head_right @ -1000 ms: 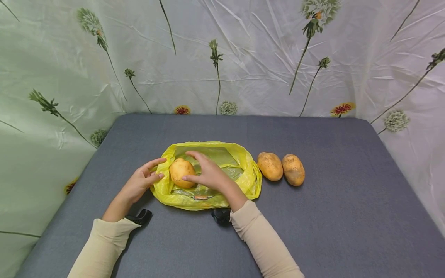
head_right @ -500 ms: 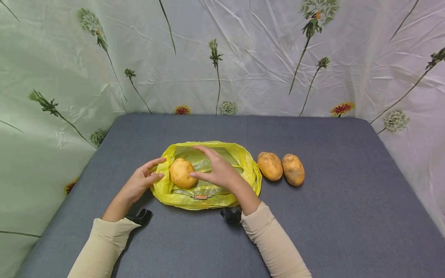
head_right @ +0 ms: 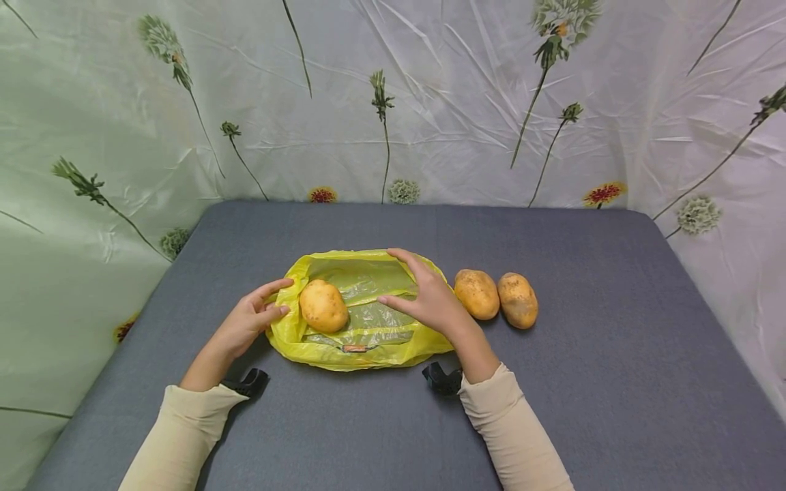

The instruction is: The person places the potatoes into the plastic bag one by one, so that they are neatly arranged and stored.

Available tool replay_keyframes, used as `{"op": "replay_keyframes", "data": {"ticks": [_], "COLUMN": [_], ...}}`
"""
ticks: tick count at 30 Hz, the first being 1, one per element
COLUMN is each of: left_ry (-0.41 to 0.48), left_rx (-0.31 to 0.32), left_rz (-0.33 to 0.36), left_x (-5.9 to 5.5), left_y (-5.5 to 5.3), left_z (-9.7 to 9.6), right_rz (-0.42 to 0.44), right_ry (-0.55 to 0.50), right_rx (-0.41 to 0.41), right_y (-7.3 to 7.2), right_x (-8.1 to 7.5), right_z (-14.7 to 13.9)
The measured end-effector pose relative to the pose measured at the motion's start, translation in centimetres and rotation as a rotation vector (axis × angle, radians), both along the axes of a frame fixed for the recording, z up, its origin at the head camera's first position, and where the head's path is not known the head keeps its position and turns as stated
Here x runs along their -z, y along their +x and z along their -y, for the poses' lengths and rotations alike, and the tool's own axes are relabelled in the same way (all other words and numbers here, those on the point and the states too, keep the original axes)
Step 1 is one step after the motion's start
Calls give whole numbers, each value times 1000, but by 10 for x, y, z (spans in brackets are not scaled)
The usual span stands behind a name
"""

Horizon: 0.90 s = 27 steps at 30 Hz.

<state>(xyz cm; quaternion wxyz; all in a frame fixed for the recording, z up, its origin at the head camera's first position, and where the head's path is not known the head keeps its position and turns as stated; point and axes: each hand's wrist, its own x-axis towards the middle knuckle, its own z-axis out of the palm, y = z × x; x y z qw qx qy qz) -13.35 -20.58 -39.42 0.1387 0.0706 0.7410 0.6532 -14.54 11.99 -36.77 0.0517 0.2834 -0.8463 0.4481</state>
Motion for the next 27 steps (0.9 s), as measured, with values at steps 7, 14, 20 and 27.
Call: {"op": "replay_keyframes", "data": {"ticks": [7,14,20,27], "left_ry": [-1,-6,-7,-8], "left_rx": [1,-3,-3,-1], "left_rz": [-2,-1,3,3], "left_x": [0,-1,-1,-2], "left_y": [1,0,0,1], "left_z": [0,1,1,0], "right_rz": [4,-34,-26,-69], "right_ry": [29,67,65,83], "right_rx": [68,138,183,242], "right_y": [3,5,9,15], "right_x": [0,1,2,2], "right_z": [-24,-46,-65,-88]}}
